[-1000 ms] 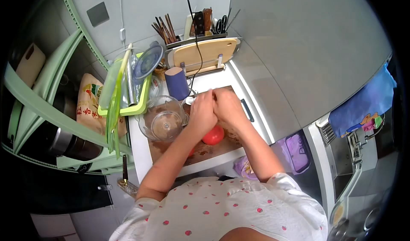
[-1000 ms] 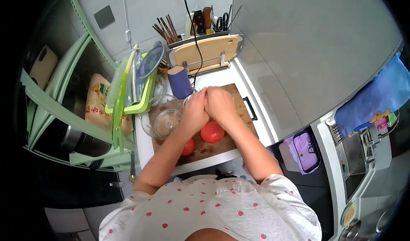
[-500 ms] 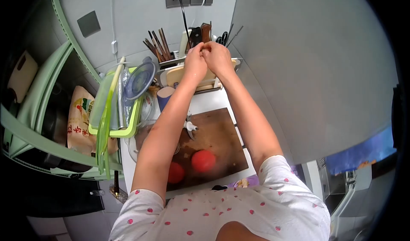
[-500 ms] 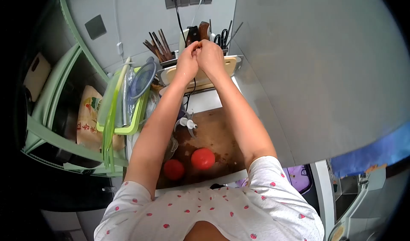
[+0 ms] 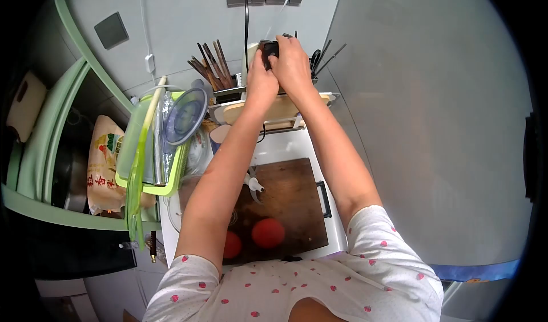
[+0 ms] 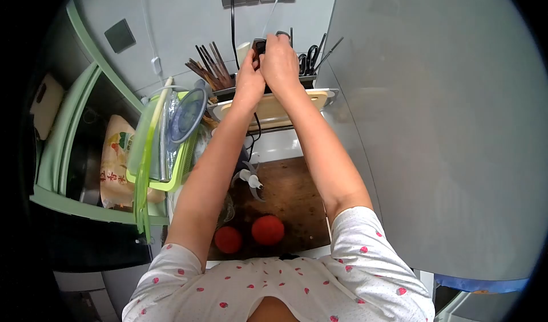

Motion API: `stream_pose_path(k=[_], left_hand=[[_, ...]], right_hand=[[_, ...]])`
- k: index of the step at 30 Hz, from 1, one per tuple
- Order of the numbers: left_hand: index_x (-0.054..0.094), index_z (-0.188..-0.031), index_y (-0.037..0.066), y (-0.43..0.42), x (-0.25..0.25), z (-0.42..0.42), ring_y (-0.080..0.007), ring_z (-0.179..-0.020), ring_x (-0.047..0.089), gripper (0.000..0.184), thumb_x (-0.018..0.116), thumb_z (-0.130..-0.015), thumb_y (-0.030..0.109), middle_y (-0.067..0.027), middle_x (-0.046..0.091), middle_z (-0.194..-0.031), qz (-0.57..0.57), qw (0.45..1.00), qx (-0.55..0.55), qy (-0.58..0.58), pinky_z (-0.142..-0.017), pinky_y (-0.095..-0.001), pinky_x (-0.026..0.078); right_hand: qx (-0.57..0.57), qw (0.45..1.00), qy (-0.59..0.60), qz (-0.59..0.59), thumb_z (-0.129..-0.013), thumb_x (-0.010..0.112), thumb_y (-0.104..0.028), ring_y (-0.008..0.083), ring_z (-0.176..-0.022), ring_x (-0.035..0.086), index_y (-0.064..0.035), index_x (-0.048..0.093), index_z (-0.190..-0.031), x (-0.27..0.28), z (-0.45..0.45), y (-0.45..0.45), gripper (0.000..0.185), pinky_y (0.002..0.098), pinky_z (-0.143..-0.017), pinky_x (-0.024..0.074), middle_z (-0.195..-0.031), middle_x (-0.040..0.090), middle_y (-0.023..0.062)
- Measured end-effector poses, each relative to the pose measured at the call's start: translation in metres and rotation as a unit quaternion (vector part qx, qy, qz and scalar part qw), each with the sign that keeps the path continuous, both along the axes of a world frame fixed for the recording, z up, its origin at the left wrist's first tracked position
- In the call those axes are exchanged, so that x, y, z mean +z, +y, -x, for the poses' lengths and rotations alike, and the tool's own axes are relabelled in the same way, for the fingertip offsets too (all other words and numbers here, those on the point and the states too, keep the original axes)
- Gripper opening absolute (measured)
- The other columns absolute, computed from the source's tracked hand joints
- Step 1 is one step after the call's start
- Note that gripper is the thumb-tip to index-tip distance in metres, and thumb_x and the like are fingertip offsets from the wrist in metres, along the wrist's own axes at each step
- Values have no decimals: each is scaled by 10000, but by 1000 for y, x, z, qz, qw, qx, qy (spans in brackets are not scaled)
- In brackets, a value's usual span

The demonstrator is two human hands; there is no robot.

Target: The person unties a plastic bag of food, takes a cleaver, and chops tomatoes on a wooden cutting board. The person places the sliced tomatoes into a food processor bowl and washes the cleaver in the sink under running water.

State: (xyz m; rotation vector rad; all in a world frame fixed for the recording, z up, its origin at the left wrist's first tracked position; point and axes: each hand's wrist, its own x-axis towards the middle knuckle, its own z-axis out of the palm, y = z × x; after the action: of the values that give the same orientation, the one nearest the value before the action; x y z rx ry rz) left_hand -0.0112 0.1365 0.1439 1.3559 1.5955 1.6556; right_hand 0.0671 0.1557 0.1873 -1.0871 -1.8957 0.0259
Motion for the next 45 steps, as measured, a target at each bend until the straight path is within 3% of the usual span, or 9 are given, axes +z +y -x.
stream_pose_path(k=[3,7,9,11,13,15,27,34,45], left_hand=[[331,-1376,-16,5,-7,3,-170,-1061,521,534,530,-895,100,-117,533,-1228,-9,1000,2,-20,-944,-261,376],[380,-1339,-24,18,-16,9,-145,-1030,507,495,484,-855,-7,-66,559,-1114,-33,999,-1,12,-913,-245,378],[371,-1333,-33,28,-20,18,-306,-1180,471,526,461,-822,52,-195,452,-1286,-41,996,-76,-32,-1002,-365,361],[386,-1325,-30,29,-20,18,-293,-1151,491,516,438,-814,19,-188,475,-1252,-38,996,-69,-32,-989,-355,375],[457,-1240,-35,20,-12,14,-134,-945,492,439,402,-809,-95,-29,551,-1008,-60,994,-52,-71,-888,-232,372],[456,-1254,-27,14,-7,16,-135,-928,495,453,399,-810,-93,-30,548,-1000,-51,996,-35,-58,-879,-232,381],[386,-1363,37,2,30,21,-126,-914,492,518,415,-856,-61,-68,497,-1123,-63,997,-51,-7,-814,-251,443],[371,-1369,19,-12,53,20,-107,-870,490,525,432,-852,-49,-52,511,-1088,-79,984,-108,-116,-781,-239,454],[482,-1286,9,-6,68,28,-129,-1046,487,470,475,-819,-45,-42,544,-1134,-175,965,-138,-141,-920,-267,383]], right_hand=[[-6,998,-52,-17,-700,689,-128,402,-823,611,17,527,-890,-1,2,9,288,465,-699,499,-916,575,240],[-42,991,-105,71,-686,722,-250,388,-789,632,-32,581,-1057,2,3,14,453,459,-678,503,-838,652,201],[-69,993,-78,61,-695,715,-265,383,-791,630,-32,596,-1031,0,6,20,426,451,-676,501,-839,650,207],[-77,991,-88,62,-694,719,-276,367,-779,633,-30,618,-994,2,8,24,401,436,-666,501,-835,657,188],[-56,995,-58,58,-685,728,-282,346,-757,636,-38,638,-953,2,7,26,374,422,-660,500,-812,663,167],[-49,996,-47,58,-663,751,-300,314,-728,641,-46,655,-924,2,5,24,377,397,-649,502,-777,665,147],[25,995,37,91,-607,793,-275,287,-709,652,-78,693,-906,39,-1,26,372,382,-654,512,-742,671,124],[194,940,186,208,-720,743,-104,71,-557,579,44,613,-911,40,4,38,274,206,-484,450,-735,624,51],[167,964,162,128,-712,687,-29,129,-541,596,58,582,-860,97,7,15,201,263,-472,470,-663,609,96]])
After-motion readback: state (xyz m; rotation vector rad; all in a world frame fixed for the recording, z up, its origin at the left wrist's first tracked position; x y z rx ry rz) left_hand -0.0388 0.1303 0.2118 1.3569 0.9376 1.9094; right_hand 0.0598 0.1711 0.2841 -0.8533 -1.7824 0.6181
